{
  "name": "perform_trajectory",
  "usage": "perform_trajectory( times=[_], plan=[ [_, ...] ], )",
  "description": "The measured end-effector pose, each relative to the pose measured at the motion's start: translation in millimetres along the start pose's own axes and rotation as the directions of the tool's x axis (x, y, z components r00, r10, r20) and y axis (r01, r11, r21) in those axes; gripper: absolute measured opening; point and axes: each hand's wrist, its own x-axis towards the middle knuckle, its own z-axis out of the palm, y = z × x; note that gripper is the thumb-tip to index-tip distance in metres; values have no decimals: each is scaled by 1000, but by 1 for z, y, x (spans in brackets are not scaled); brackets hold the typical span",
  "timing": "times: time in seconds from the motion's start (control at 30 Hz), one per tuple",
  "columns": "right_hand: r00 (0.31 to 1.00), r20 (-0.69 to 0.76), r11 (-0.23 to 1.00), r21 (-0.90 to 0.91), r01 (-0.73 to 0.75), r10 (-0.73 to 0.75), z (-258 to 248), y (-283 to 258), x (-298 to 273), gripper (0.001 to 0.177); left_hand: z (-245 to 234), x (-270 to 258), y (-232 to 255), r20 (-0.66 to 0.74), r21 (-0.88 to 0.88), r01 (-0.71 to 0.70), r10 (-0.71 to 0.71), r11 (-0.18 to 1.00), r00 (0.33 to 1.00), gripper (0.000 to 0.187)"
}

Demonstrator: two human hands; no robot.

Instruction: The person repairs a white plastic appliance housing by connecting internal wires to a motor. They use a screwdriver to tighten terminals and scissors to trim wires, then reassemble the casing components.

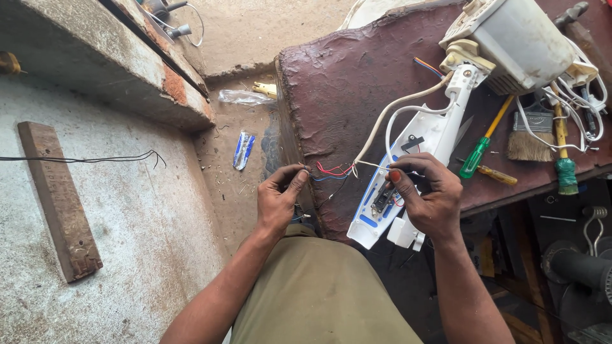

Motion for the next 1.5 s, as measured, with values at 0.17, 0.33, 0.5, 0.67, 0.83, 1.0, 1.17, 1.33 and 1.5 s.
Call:
perform_trajectory(
  times=[0.17,0.33,0.5,0.67,0.83,1.0,1.17,1.33,1.5],
  plan=[
    [997,59,986,153,-59,51,3,1,-4,15,13,-1,26,38,12,-118,117,993,992,19],
    [979,190,995,56,-87,75,5,-8,-2,14,32,-7,59,88,251,-197,180,948,980,18],
    [983,147,971,-200,135,-106,13,-22,-3,17,55,-16,81,331,542,-577,476,611,815,12],
    [983,94,963,-210,172,-155,14,-27,-3,22,68,-18,88,366,614,-572,446,544,817,9],
    [981,88,960,-209,187,-172,15,-23,-4,25,68,-15,86,411,612,-572,398,546,820,9],
    [979,104,962,-194,194,-177,14,-18,-3,22,68,-12,88,426,611,-517,302,600,853,13],
    [977,127,966,-171,191,-171,14,-10,-7,23,65,-9,95,487,449,-416,173,791,856,17],
    [997,63,999,37,36,-39,17,-3,-16,18,59,-14,103,537,455,-584,316,673,782,21],
    [998,61,984,175,-14,4,15,1,-21,15,60,-19,105,528,461,-519,247,720,812,20]
  ],
)
